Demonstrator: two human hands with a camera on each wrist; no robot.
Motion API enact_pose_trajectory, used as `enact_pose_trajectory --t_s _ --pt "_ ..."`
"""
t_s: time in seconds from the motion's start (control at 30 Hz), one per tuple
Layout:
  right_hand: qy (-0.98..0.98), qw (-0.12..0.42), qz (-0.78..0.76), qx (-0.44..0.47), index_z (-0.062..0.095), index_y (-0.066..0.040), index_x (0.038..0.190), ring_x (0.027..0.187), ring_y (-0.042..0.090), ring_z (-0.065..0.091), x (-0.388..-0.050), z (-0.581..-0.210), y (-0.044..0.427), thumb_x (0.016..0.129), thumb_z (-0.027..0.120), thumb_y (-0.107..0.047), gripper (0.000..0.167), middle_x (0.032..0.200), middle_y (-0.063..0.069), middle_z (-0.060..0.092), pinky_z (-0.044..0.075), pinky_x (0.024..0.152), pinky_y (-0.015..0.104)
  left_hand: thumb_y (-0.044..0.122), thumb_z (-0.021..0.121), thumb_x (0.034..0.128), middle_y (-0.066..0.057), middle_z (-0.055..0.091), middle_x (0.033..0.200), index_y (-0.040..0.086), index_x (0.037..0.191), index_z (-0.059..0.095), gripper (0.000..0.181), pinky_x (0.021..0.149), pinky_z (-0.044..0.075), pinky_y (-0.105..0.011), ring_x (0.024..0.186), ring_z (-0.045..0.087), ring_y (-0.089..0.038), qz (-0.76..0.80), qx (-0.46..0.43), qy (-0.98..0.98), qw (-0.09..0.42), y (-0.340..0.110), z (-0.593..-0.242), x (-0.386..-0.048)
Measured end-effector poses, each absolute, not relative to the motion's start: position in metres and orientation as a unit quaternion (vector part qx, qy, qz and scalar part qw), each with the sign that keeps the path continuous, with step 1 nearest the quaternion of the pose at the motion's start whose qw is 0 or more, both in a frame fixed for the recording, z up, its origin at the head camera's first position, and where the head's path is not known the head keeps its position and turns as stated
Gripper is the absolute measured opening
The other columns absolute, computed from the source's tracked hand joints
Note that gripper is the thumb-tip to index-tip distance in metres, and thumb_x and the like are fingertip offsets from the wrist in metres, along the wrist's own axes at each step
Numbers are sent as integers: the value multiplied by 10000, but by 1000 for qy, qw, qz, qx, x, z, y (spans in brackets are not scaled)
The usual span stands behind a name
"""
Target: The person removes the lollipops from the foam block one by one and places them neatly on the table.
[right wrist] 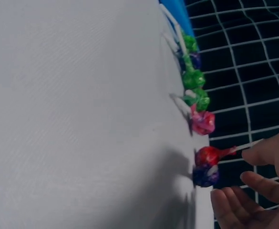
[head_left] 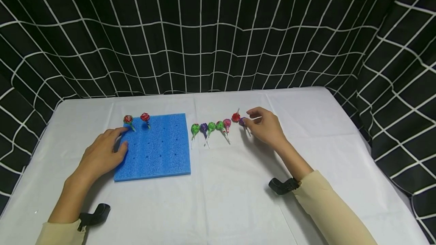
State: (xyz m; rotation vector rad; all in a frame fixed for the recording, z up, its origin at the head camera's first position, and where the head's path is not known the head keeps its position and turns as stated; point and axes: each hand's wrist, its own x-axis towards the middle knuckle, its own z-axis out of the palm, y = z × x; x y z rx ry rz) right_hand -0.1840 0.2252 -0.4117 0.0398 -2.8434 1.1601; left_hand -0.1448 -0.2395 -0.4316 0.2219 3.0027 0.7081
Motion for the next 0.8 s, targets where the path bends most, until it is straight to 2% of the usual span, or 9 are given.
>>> enact_pose_trajectory --t_s 0.1,0.37,0.6,0.8 --pt "-923 45 381 17 679 9 1308 1145 398 745 -182 -407 224 1004 670 -206 373 1262 233 738 562 1020 536 242 529 1053 -336 467 1565 12 1550 470 552 1112 377 -805 1454 414 -578 229 71 970 26 -239 -432 -145" --pt "-919 70 386 30 699 -5 1270 1125 398 750 -174 -397 214 1004 672 -181 320 1269 238 723 578 1000 535 238 525 1057 -335 465 1570 8 1555 461 553 1126 372 -795 1457 413 -576 231 73 970 30 -240 -431 -145" --pt "-908 95 406 53 716 22 1197 1086 361 744 -170 -392 199 990 677 -127 258 1225 220 712 639 913 467 240 521 1054 -334 460 1578 5 1558 456 559 1131 371 -793 1459 411 -578 228 72 971 32 -240 -430 -144" --pt "-905 98 407 72 727 2 1176 992 308 737 -168 -391 187 983 705 -130 235 1152 180 736 602 880 403 234 523 1050 -330 476 1573 4 1551 468 553 1127 380 -790 1451 427 -576 230 75 970 28 -240 -431 -144"
